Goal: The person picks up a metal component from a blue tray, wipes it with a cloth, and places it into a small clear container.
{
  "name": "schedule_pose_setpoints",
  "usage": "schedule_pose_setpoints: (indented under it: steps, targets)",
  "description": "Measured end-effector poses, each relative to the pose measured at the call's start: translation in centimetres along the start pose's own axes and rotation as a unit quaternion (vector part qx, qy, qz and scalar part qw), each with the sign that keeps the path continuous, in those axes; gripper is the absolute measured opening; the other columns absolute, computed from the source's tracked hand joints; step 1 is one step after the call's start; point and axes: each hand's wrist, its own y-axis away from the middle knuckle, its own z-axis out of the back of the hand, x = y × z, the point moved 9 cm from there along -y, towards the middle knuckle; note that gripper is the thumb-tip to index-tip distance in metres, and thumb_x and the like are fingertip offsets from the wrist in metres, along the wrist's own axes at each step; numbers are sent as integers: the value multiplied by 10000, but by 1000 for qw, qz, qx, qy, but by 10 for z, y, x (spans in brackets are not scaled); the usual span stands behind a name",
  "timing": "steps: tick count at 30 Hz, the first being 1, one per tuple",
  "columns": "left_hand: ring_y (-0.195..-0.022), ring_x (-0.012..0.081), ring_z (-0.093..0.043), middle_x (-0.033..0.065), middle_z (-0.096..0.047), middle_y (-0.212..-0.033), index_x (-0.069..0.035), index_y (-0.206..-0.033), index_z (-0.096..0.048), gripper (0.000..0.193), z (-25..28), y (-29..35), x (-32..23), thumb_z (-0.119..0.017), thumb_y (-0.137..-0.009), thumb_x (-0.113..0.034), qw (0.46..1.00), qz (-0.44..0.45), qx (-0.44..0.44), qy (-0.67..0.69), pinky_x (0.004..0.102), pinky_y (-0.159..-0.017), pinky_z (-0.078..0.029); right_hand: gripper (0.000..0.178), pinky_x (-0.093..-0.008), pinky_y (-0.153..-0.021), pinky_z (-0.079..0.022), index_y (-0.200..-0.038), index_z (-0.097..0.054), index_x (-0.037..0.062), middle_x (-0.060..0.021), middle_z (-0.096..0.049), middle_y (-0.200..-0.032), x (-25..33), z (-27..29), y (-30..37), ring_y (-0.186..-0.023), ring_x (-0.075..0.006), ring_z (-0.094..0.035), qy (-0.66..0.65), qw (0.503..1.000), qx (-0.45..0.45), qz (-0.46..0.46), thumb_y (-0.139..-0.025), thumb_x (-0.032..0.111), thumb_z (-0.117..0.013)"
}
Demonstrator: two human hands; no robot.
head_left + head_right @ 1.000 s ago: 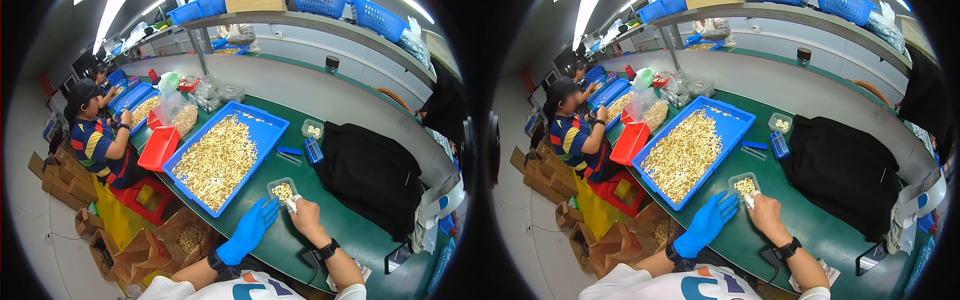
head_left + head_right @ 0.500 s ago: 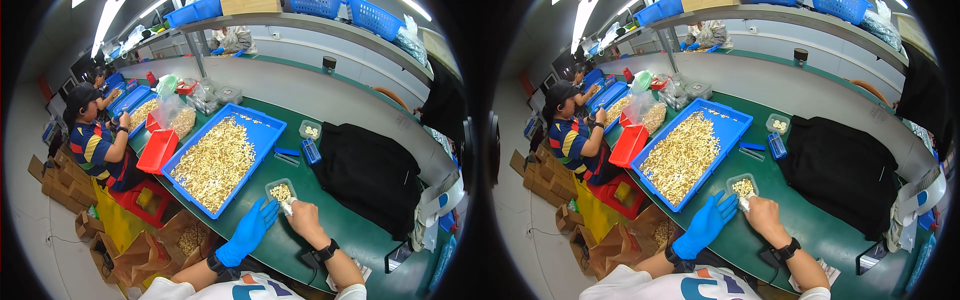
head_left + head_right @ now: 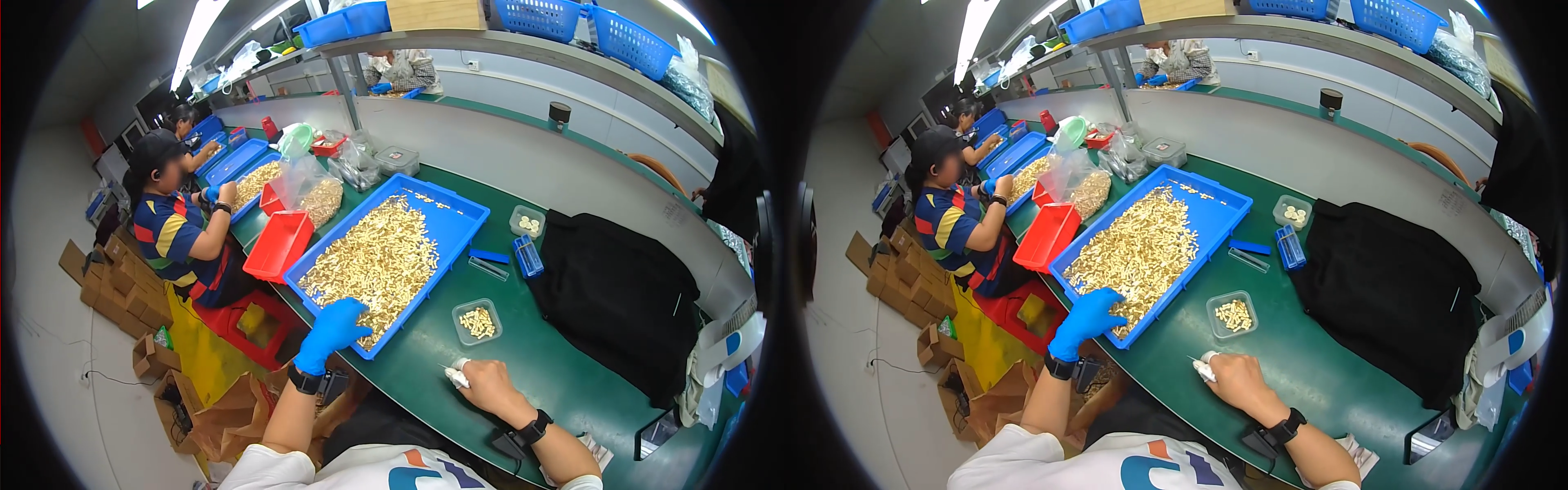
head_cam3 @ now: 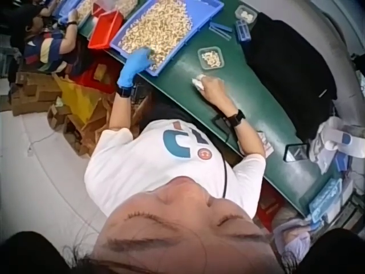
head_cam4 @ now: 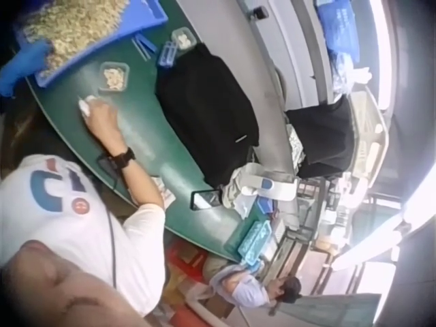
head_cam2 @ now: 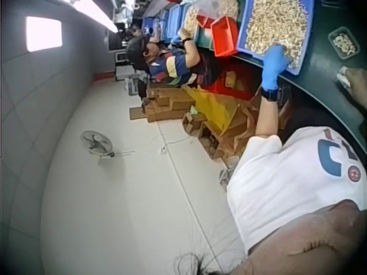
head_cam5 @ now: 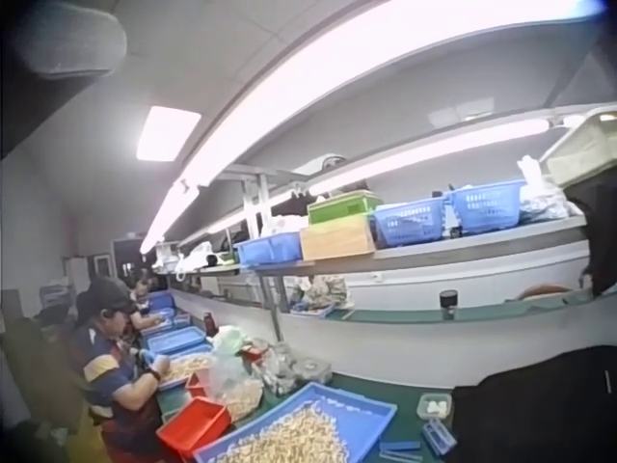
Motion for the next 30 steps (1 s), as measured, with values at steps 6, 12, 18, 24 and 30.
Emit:
schedule_pose_setpoints:
  steps: [6, 12, 18, 24, 30]
  targets:
    - [-808, 293, -595, 130, -626, -881, -52, -901, -641, 210, -14, -3, 18, -652, -732, -176, 996, 67, 26, 51, 361, -731, -473, 150, -432, -535, -445, -735, -576, 49, -145, -573, -654, -3, -15, 3, -600, -344, -566, -6, 999, 35, -2, -735, 187, -636]
    - [-752, 221, -610, 118, -633, -845, -13, -896, -635, 155, -3, 8, 36, -627, -757, -82, 945, 154, -199, 209, 299, -700, -480, 158, -408, -573, -466, -868, -614, 65, -111, -584, -686, 4, -10, 2, -659, -308, -590, -32, 999, -13, 6, -729, 136, -638]
    - [-802, 168, -611, 91, -629, -889, 22, -943, -605, 149, -16, 22, -27, -586, -806, -32, 819, 167, -105, 539, 262, -729, -482, 228, -387, -585, -456, -950, -615, 70, -88, -548, -661, 8, 5, 0, -672, -284, -567, -34, 998, -59, 4, -726, 95, -645]
    - [-804, 157, -605, 96, -625, -884, 26, -977, -585, 169, -55, 41, -86, -577, -822, -39, 750, 150, 20, 644, 255, -740, -474, 260, -351, -558, -443, -946, -613, 67, -87, -549, -677, 8, 11, 1, -659, -259, -549, -121, 987, -103, 39, -693, 63, -674]
    - [-770, 141, -584, 84, -617, -838, 25, -965, -584, 152, -81, 47, -88, -570, -829, -41, 723, 158, 69, 669, 250, -725, -464, 204, -337, -548, -446, -889, -610, 44, -97, -579, -706, 6, 8, 4, -628, -261, -549, -132, 982, -121, 54, -700, 54, -686]
